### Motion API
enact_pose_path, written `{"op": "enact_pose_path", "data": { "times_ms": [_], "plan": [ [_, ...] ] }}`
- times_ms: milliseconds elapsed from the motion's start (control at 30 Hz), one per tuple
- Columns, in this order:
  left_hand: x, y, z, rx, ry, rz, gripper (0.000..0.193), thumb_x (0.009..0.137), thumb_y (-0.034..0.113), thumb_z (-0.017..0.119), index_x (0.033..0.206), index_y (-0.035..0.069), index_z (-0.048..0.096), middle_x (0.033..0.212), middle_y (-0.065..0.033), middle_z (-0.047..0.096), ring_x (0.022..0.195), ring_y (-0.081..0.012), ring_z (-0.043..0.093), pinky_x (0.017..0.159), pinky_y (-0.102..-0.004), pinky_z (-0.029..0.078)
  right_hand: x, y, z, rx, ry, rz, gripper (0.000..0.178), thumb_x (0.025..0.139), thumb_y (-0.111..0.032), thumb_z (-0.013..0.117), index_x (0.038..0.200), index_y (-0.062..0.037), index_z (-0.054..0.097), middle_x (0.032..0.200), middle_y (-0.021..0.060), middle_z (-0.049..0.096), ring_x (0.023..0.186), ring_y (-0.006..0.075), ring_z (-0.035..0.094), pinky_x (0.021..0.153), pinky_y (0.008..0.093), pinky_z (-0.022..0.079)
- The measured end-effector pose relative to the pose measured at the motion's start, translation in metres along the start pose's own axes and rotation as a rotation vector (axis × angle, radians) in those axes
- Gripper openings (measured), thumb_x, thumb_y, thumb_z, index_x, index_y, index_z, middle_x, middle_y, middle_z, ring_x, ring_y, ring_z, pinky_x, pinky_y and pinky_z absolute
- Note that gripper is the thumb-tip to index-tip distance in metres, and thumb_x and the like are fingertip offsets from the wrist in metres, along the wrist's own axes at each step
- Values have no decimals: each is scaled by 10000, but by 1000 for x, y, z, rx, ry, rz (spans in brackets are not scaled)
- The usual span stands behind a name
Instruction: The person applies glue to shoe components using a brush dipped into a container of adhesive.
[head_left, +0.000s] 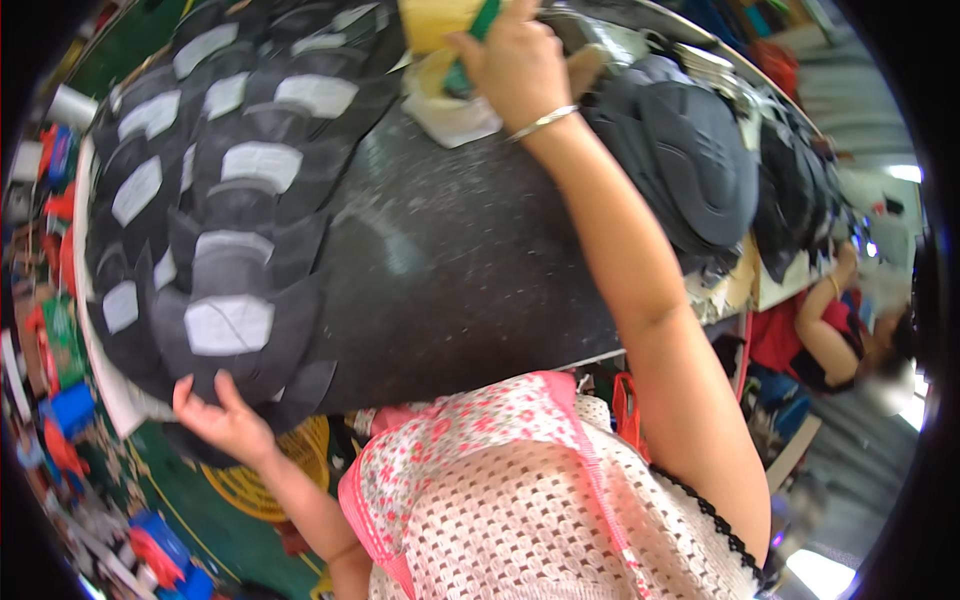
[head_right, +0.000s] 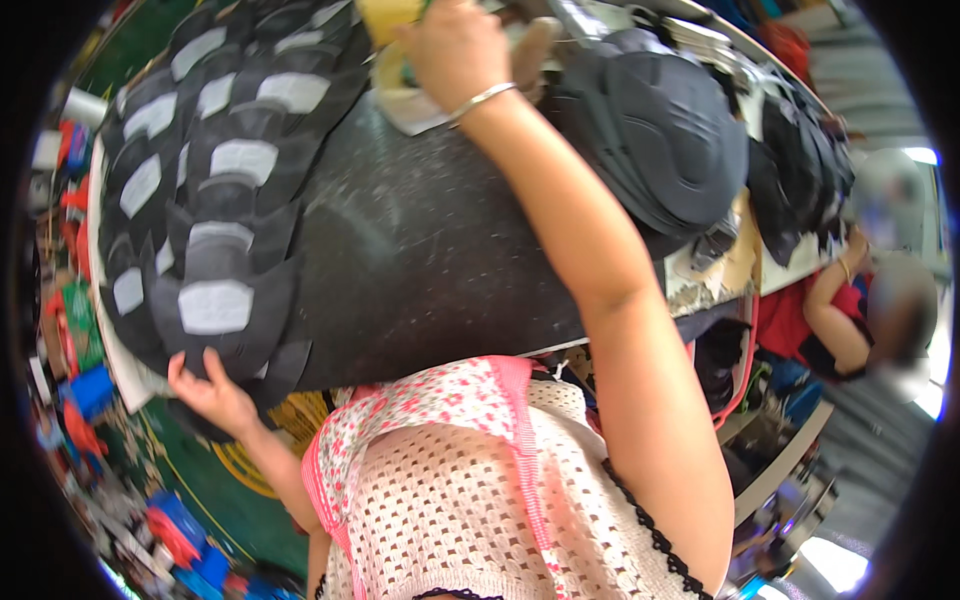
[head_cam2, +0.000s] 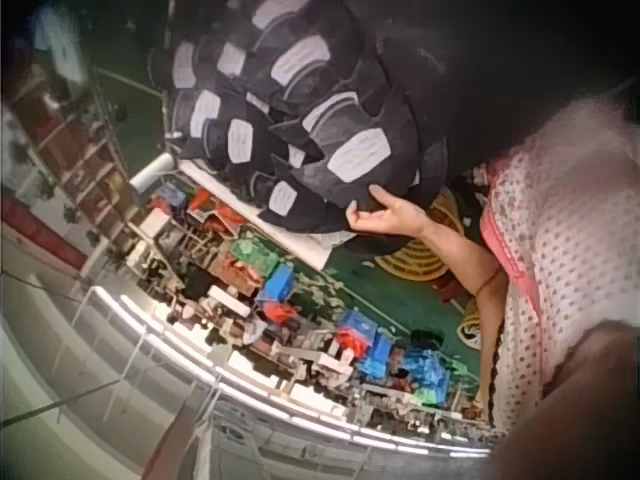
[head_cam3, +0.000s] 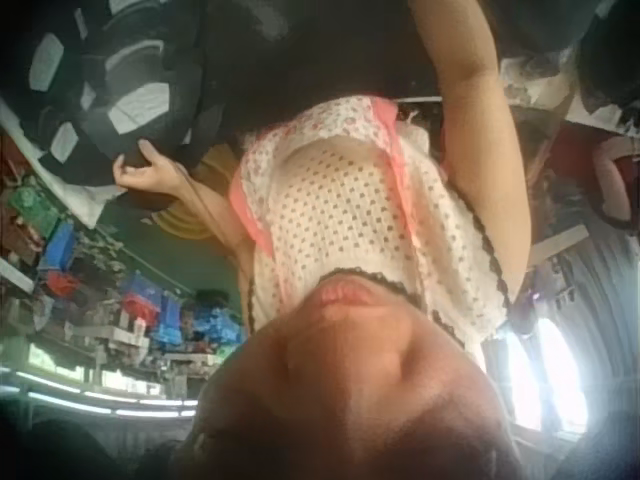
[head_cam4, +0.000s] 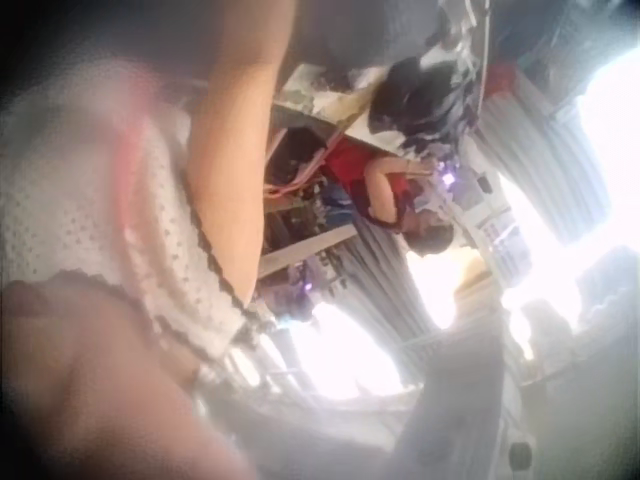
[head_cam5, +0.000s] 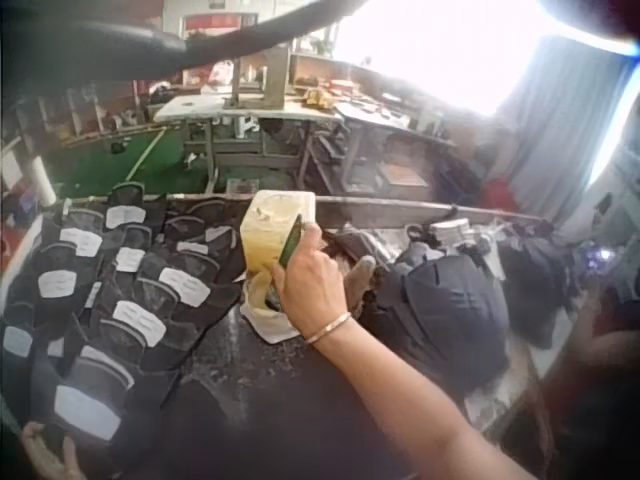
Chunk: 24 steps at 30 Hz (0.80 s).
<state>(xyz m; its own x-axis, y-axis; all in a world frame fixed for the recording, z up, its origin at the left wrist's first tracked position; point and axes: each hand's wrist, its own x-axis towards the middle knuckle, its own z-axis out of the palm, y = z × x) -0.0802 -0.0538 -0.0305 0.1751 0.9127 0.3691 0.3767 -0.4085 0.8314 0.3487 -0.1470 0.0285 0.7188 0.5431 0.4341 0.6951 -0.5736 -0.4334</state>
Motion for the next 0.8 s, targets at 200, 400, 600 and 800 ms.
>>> {"op": "enact_pose_path", "data": {
  "times_ms": [200, 400, 600, 800],
  "plan": [
    [-7, 16, 2, 819, 187, 410, 405, 791, 188, 800, 1092, 9, 596, 1190, -180, 478, 1133, -318, 475, 944, -432, 407, -39, 1, -51, -16, 217, -69, 430, 828, -320, 742, 1015, 22, 560, 653, 128, 630, 590, 281, 647, 549, 357, 512],
    [-59, 83, 96, -263, -446, 61, 329, 824, 6, 710, 1114, -14, 555, 1170, -141, 522, 1076, -243, 547, 917, -359, 476, -81, 81, -179, -276, 452, 206, 469, 835, -428, 709, 1000, 1, 616, 722, 107, 619, 668, 298, 626, 623, 393, 489],
    [-77, 177, 190, -489, -963, 382, 408, 807, 26, 714, 1176, 5, 541, 1271, -158, 496, 1165, -275, 537, 984, -373, 452, -151, 177, -230, -67, 22, 949, 758, 902, -690, 416, 1100, 21, 588, 850, 129, 647, 799, 264, 666, 754, 370, 521],
    [-92, 271, 280, -453, -937, 771, 674, 792, 338, 748, 1317, 24, 465, 1336, -306, 417, 1247, -463, 421, 1027, -488, 377, -176, 194, -197, 1066, 234, 937, 496, 997, -451, 466, 1255, -28, 491, 1109, 79, 631, 953, 162, 645, 817, 288, 536]
  ]
}}
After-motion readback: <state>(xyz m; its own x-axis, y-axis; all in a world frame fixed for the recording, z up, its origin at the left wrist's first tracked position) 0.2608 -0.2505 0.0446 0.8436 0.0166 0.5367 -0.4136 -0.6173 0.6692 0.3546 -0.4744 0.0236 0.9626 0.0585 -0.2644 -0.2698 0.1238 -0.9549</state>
